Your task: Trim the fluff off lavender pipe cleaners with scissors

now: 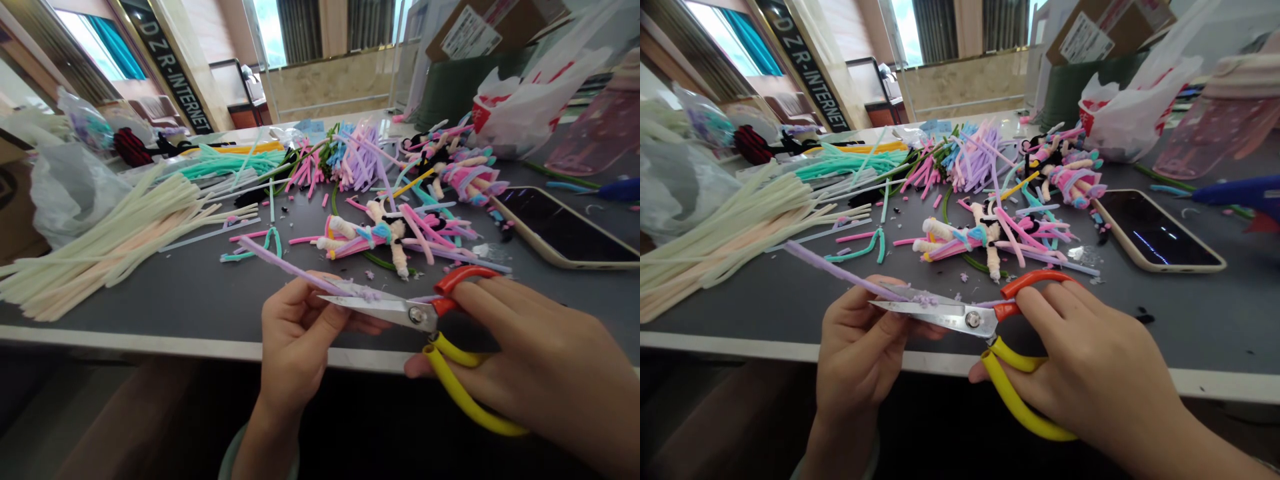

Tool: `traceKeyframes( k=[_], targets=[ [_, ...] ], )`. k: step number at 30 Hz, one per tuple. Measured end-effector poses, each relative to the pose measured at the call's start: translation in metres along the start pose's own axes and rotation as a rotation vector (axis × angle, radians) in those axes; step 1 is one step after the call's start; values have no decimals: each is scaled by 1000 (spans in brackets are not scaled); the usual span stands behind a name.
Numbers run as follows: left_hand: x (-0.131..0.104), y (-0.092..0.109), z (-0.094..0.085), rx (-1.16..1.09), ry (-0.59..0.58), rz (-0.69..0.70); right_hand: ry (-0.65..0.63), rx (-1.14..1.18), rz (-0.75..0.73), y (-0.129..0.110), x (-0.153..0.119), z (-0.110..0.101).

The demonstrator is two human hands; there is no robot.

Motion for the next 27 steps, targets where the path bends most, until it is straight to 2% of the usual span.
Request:
traceKeyframes(
  k=[4, 15, 27],
  targets=[
    [1, 0, 3, -27, -21, 7, -3, -3, 32, 0, 3, 0],
    [-3, -6, 0, 105, -35, 1, -22, -37, 55, -3, 6, 1],
    [-1, -4, 2, 30, -34, -12, -25, 8, 19, -1, 4, -1]
  ],
)
Point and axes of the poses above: each hand's wrist, its own x-axis towards the middle knuckle, its own z-axis out of the palm, y = z × x, the point moved 7 cm from there along x, towards the middle knuckle, and after that the axes turned 1 degree about -x, right-handed, at the moved point
